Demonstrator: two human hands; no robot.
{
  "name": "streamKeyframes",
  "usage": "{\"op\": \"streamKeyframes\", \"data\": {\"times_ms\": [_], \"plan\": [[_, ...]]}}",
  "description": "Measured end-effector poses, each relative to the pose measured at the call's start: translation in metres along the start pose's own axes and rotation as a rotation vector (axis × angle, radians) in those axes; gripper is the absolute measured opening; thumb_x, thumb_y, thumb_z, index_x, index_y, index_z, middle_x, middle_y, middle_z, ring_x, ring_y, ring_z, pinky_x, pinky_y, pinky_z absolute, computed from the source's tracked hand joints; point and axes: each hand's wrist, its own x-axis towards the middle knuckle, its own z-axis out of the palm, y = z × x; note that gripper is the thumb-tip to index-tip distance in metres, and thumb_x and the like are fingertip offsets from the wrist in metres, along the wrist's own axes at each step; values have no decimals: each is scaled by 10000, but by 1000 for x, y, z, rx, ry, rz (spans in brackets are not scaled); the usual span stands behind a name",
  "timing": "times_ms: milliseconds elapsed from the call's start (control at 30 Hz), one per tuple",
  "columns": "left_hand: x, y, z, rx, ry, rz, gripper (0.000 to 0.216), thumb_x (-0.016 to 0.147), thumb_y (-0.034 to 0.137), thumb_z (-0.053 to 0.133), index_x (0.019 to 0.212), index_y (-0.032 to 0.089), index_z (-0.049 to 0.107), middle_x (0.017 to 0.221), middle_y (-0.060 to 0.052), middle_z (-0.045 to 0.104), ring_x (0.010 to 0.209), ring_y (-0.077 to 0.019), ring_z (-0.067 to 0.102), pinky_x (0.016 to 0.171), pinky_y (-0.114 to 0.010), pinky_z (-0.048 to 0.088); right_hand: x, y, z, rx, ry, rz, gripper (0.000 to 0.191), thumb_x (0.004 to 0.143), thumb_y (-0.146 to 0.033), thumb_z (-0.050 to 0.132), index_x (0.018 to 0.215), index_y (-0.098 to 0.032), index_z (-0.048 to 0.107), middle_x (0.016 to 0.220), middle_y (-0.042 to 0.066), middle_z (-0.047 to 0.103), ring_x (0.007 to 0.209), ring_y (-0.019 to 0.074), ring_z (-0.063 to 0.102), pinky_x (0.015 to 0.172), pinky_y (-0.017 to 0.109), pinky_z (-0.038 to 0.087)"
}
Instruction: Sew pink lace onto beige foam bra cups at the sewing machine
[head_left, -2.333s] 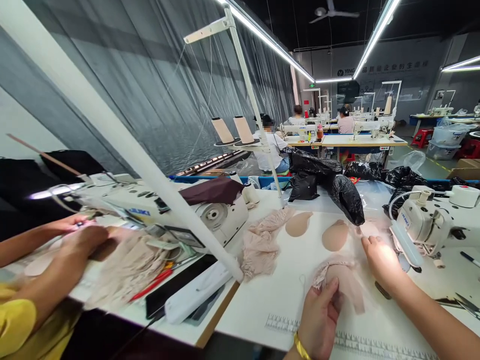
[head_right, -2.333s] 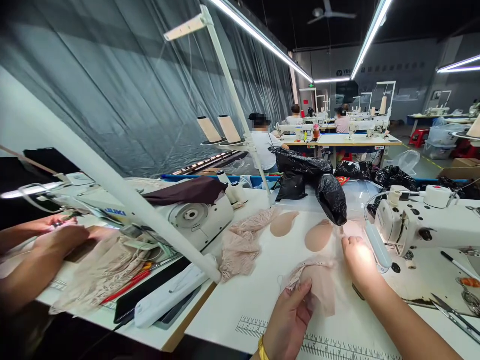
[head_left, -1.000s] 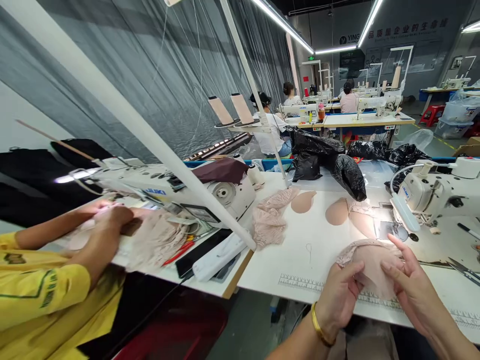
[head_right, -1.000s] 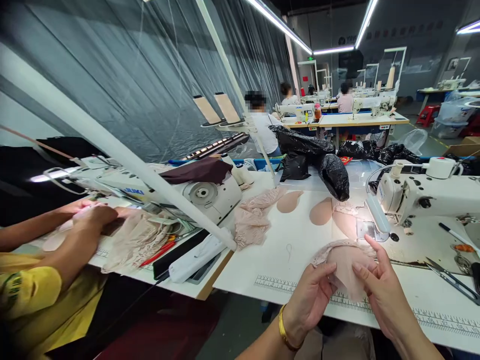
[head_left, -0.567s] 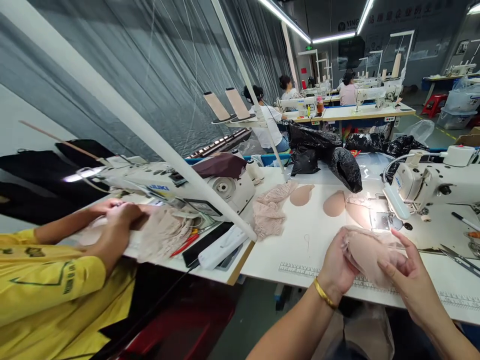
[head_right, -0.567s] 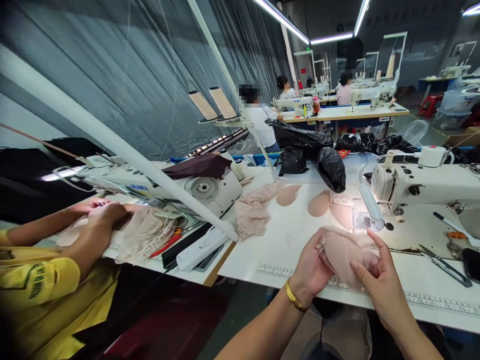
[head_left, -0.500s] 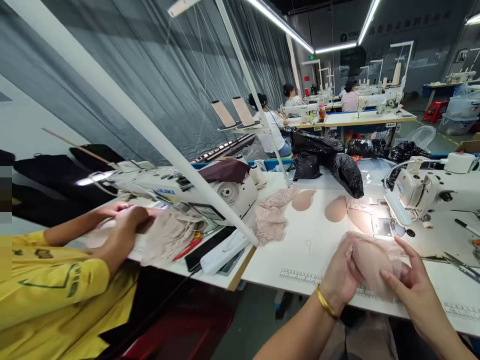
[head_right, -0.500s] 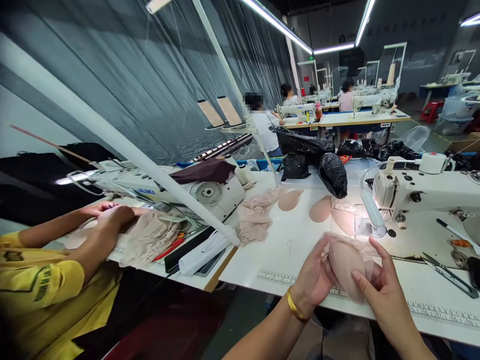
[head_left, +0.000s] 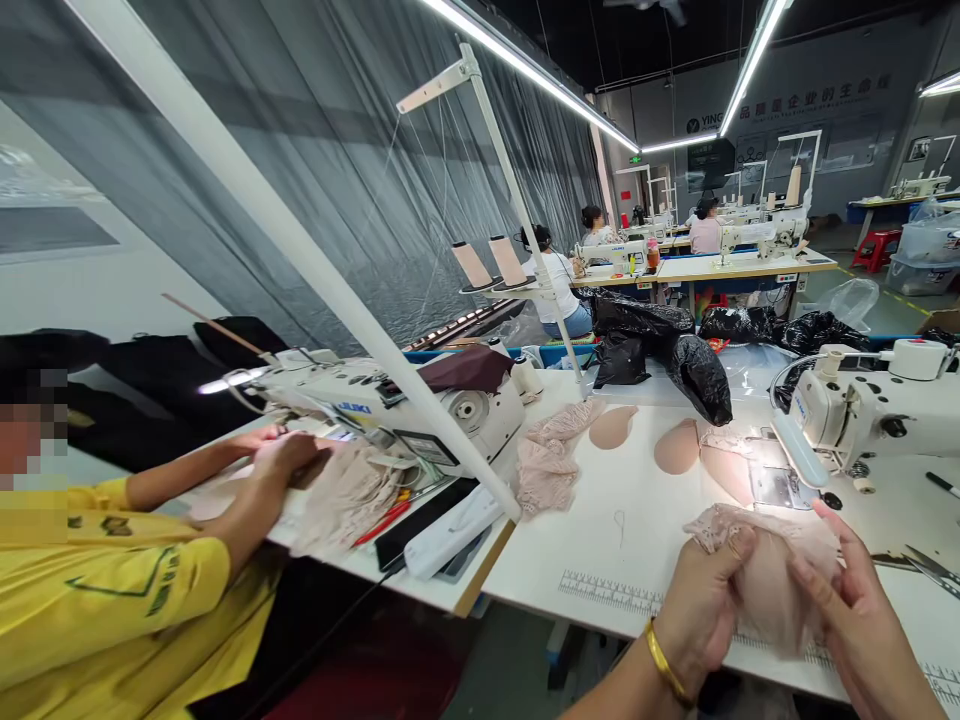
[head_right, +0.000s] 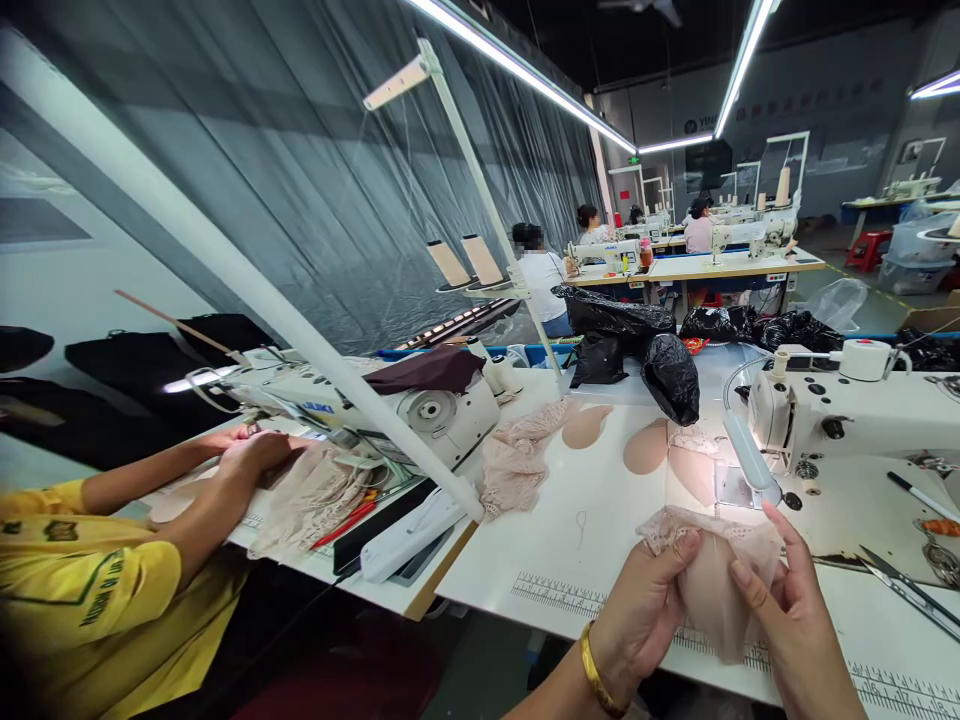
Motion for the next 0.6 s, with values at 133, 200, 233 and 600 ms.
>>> {"op": "streamKeyframes", "data": {"times_ms": [133, 200, 233, 600], "plan": [[0, -2, 1, 19, -46, 24, 535, 670, 384, 1009, 1101, 138, 810, 1225, -166, 766, 1163, -312, 698, 1044, -380, 518, 18, 0, -10, 34, 49, 48, 902, 785, -648, 839, 1574, -391, 484, 1177, 40, 816, 951, 309, 775, 798, 420, 646], [1, -2, 0, 26, -17, 5, 539, 664, 402, 1010, 1087, 128, 816, 1185, -173, 777, 1126, -308, 710, 1014, -373, 528, 21, 1, -14, 40, 44, 86, 872, 785, -658, 833, 1553, -396, 513, 1187, 37, 817, 944, 311, 777, 765, 410, 649], [2, -2, 0, 26, 1, -4, 552, 659, 407, 1012, 1091, 124, 816, 1154, -172, 785, 1097, -304, 717, 996, -370, 533, 20, 1, -15, 43, 32, 101, 870, 785, -662, 832, 1551, -399, 514, 1195, 37, 815, 945, 312, 778, 758, 410, 648], [7, 1, 5, -132, 134, -157, 358, 634, 299, 998, 889, 151, 794, 994, -83, 786, 938, -236, 709, 943, -328, 541, 5, -7, -8, 10, -10, 115, 1038, 720, -579, 918, 1610, -407, 414, 1119, 41, 817, 903, 307, 770, 760, 424, 629]]}}
